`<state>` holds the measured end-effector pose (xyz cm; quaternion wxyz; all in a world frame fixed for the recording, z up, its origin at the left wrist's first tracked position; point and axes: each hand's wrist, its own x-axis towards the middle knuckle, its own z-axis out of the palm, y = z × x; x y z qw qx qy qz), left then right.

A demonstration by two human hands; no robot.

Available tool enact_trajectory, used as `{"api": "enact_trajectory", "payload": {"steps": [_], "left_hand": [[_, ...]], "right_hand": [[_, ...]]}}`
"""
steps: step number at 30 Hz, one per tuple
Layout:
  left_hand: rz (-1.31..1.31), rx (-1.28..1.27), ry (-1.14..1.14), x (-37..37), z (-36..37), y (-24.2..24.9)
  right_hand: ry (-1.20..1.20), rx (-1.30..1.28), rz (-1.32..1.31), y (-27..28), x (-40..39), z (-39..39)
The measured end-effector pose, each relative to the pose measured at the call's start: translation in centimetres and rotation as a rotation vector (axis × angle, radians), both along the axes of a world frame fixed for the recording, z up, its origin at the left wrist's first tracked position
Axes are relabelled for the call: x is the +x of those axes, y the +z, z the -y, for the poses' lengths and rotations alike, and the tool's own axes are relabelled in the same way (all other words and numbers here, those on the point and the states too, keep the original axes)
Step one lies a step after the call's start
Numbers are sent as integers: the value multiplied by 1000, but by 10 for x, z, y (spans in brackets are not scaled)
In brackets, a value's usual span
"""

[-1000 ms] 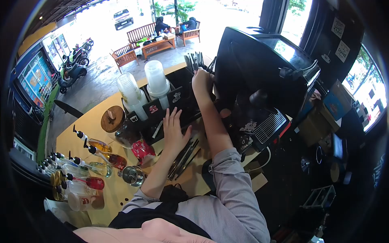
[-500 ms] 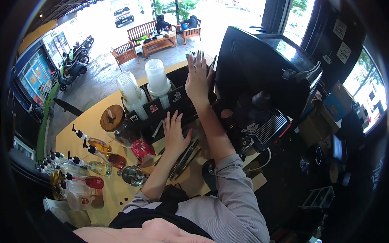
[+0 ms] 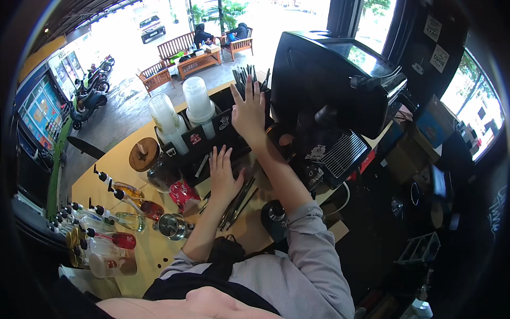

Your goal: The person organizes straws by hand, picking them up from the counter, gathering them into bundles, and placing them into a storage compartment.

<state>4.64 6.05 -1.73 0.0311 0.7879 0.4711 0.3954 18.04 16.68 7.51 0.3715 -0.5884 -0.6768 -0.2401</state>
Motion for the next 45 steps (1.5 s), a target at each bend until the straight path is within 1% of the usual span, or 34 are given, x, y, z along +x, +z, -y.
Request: {"api": "enact_trajectory", "payload": {"steps": [2, 3, 5, 6, 7, 8, 9, 11, 12, 14, 15, 17, 18, 20, 21, 23, 27, 29, 30, 35, 36, 38, 42, 44, 45], "left_hand": [[32, -29, -23, -4, 5, -4], [64, -52, -42, -6, 7, -5], [88, -71, -64, -11, 18, -4], [67, -77, -71, -14, 25, -5], [45, -83, -78, -17, 31, -7], [-10, -82, -70, -22, 33, -23], [-7, -87, -67, -26, 40, -26], [-48, -168, -41, -32, 54, -31], [-94, -202, -35, -36, 58, -41], [-121, -230, -17, -45, 69, -61], [-148, -253, 0, -48, 74, -71], [-168, -266, 14, -54, 84, -91], [-187, -275, 30, -57, 89, -98], [-233, -316, 37, -60, 100, -110], [-276, -356, 44, -61, 104, -112], [-294, -383, 50, -63, 111, -116], [-300, -431, 60, -67, 117, -111], [-312, -436, 63, -71, 116, -109], [-322, -438, 64, -73, 116, -108], [-255, -344, 63, -76, 112, -105], [-250, -324, 65, -76, 112, -104], [-238, -321, 43, -74, 112, -108], [-238, -314, 11, -67, 117, -109], [-224, -315, 4, -65, 119, -107], [-209, -316, -1, -65, 120, -105]], "right_hand": [[147, 13, -43, 5, -10, 33], [146, 10, -42, 1, -13, 49], [343, -79, -52, -11, -19, 81], [344, -81, -47, -21, -21, 94], [397, -137, -37, -34, -23, 106], [451, -192, -28, -47, -25, 116], [454, -198, -26, -60, -27, 126], [515, -361, -92, -86, -29, 143], [516, -367, -92, -102, -30, 149], [454, -603, -157, -133, -32, 159], [453, -604, -158, -145, -31, 165], [507, -778, -68, -167, -30, 177], [508, -780, -71, -175, -31, 181], [526, -875, 31, -191, -33, 187], [527, -876, 29, -196, -35, 191], [502, -734, 53, -207, -39, 197], [502, -780, 59, -209, -40, 201], [504, -682, 50, -213, -39, 200], [504, -682, 48, -216, -39, 198], [415, -605, 108, -224, -37, 198], [413, -605, 107, -220, -38, 199], [335, -565, 172, -214, -40, 202], [341, -528, 170, -214, -38, 200], [290, -417, 299, -219, -35, 196], [287, -418, 298, -220, -34, 195]]}}
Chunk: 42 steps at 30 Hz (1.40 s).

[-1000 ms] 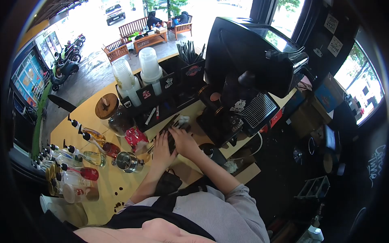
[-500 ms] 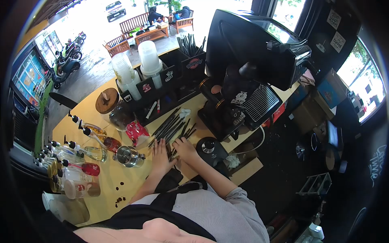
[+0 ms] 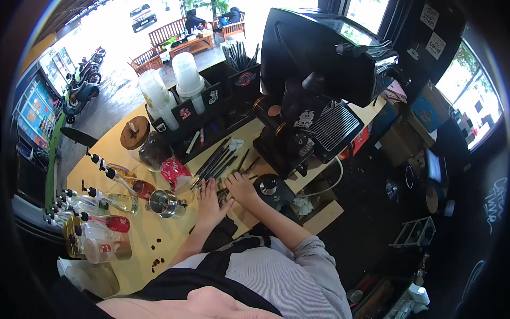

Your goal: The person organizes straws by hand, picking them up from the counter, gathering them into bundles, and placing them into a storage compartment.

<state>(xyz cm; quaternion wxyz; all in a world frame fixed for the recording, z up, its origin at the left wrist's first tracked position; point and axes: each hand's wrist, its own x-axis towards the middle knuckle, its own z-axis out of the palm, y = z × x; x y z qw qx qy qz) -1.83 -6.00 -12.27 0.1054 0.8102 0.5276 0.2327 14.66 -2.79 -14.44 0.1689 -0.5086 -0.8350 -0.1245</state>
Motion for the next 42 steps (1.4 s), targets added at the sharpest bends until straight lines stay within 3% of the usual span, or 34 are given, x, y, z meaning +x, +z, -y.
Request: {"api": "enact_trajectory", "payload": {"steps": [5, 9, 11, 15, 18, 20, 21, 22, 23, 24, 25, 26, 28, 29, 31, 34, 36, 38, 41, 42], "left_hand": [[81, 27, -3, -6, -1, 10], [251, 114, -13, -12, -2, 26], [299, 104, -10, -16, -5, 28], [384, 89, 22, -20, -9, 32], [492, 91, -26, -23, -13, 21], [507, 62, -43, -20, -14, 18], [520, 33, -58, -19, -15, 18], [522, 33, -55, -16, -16, 16], [619, -74, -117, -13, -18, 13], [716, -183, -178, -9, -19, 11], [881, -312, -216, -5, -19, 9], [882, -312, -214, -3, -19, 8], [873, -813, -195, 1, -20, 10], [872, -813, -197, 4, -19, 11], [1052, -1054, -448, 11, -12, 17], [1232, -1218, -445, 21, -2, 15], [1210, -1262, -457, 19, -2, 3], [1190, -1305, -465, 16, 2, -8], [1168, -1506, -504, 12, 15, -3], [1126, -1539, -538, 14, 19, 0]], "right_hand": [[125, 37, -61, -6, 6, -7], [96, -20, -106, 21, 7, -6], [52, 144, -68, 32, 7, -7], [21, 169, -209, 57, 6, -7], [73, 6, -384, 68, 12, -13], [49, -294, -848, 73, 13, -14], [50, -294, -846, 80, 12, -14], [104, -422, -1038, 87, 13, -14], [160, -552, -1227, 94, 12, -13], [161, -556, -1225, 102, 11, -10], [239, -714, -1372, 109, 11, -7], [319, -873, -1515, 113, 10, -6], [343, -947, -1550, 106, 10, -7], [365, -1019, -1586, 103, 9, -6], [347, -1046, -1607, 101, 8, -1], [315, -1116, -1611, 80, 7, -1], [354, -1184, -1575, 73, 5, 1], [289, -1198, -1512, 79, 9, 2], [299, -811, -1960, 75, 13, -3], [297, -813, -1963, 82, 18, -6]]}}
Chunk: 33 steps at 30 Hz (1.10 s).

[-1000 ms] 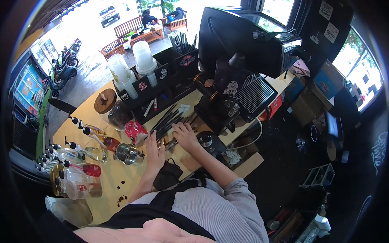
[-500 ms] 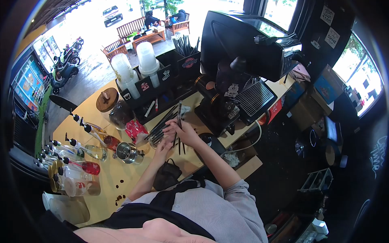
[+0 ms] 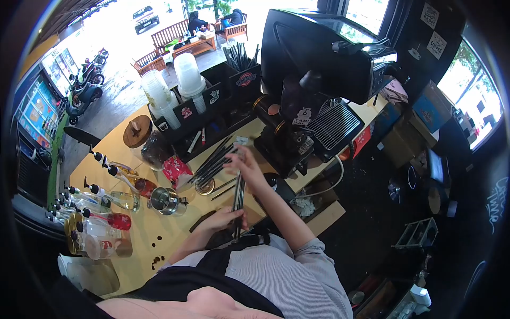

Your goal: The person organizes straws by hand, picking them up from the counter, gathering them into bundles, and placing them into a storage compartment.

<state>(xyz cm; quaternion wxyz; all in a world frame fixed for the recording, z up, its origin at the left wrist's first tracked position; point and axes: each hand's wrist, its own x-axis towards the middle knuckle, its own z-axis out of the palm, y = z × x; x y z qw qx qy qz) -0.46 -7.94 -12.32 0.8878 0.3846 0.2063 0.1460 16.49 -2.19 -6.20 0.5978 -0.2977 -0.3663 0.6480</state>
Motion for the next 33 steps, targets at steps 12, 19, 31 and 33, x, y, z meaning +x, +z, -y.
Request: {"api": "enact_trajectory", "payload": {"steps": [12, 19, 31, 33], "left_hand": [[28, -101, -68, -2, 11, 5], [61, -193, -36, -4, 8, -3], [-108, -10, 158, 0, -10, -5], [-93, -29, 172, -2, -10, -7]], "right_hand": [[464, 38, 484, -3, 21, -3], [437, -20, 480, 2, 12, 9], [405, -112, 502, -8, 19, 8], [362, -141, 514, -14, 16, 6]]}}
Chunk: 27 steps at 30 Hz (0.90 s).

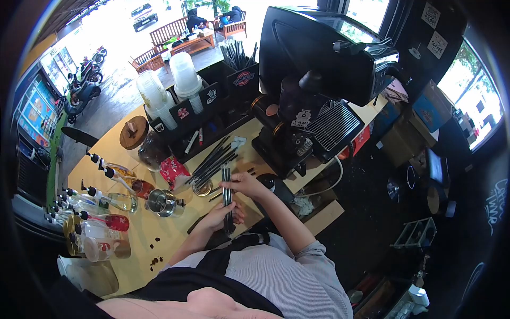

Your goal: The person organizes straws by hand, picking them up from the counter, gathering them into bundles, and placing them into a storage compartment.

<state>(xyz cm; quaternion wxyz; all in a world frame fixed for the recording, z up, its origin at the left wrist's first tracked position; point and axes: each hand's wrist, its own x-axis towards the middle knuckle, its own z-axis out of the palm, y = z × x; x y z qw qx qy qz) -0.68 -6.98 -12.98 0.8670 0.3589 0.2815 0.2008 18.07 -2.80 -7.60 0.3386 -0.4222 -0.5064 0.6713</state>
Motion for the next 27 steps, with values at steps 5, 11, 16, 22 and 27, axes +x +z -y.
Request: {"api": "enact_trajectory", "payload": {"steps": [5, 11, 16, 22, 27], "left_hand": [[44, -35, 115, -11, -10, -2], [24, -35, 291, -23, -21, -1], [71, -24, 300, -21, -20, -2], [97, -39, 343, -21, -22, -6], [103, -19, 345, -26, -22, -7]], "right_hand": [[-266, 120, 49, -52, -12, -21], [-46, 856, 989, -82, -22, -20], [-67, 996, 1276, -64, -31, -9], [-55, 1195, 1457, -69, -32, -18], [-21, 1226, 1515, -42, -24, -26]]}}
